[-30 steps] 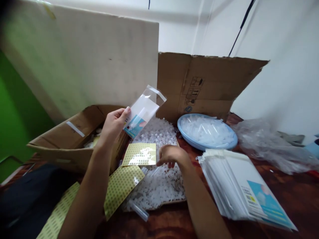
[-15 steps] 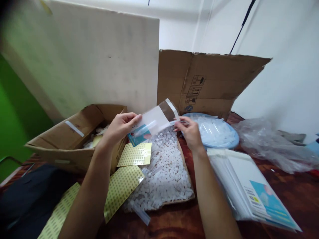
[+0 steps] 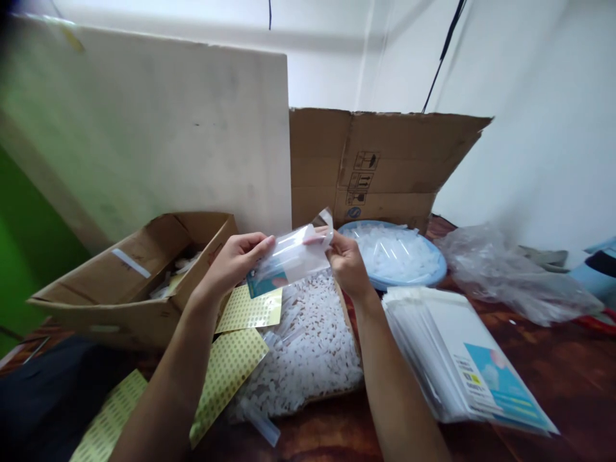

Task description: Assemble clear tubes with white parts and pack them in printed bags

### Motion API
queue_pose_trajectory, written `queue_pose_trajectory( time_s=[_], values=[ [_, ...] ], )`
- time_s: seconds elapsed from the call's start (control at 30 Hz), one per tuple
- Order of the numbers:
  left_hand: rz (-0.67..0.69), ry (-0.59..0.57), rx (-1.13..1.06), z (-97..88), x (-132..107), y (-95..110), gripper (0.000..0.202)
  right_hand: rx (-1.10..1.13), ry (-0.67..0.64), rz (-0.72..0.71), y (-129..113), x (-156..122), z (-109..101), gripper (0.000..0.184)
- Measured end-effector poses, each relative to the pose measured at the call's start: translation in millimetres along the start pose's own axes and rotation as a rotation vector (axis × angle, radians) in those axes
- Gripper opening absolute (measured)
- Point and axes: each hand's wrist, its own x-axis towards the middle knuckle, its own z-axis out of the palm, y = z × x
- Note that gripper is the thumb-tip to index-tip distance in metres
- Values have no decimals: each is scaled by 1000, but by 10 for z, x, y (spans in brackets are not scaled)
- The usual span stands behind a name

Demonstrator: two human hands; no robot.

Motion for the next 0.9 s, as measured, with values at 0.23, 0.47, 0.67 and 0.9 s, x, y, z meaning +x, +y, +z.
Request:
queue_pose_trajectory(
  time_s=[0.23,0.47,0.67,0.9],
  values=[
    [34,71,-1,-149,-52,0,39,195,184,42,-67,69,65,22],
    [280,536,144,-114,-25,-9,26,233,414,-85,-258,70,177,11],
    [802,329,516,201,-63,218,25,203,225,-6,-444,18,393,36],
    [677,61,503,312,-95,247,21,-232,178,80,-214,47,297,19]
  ],
)
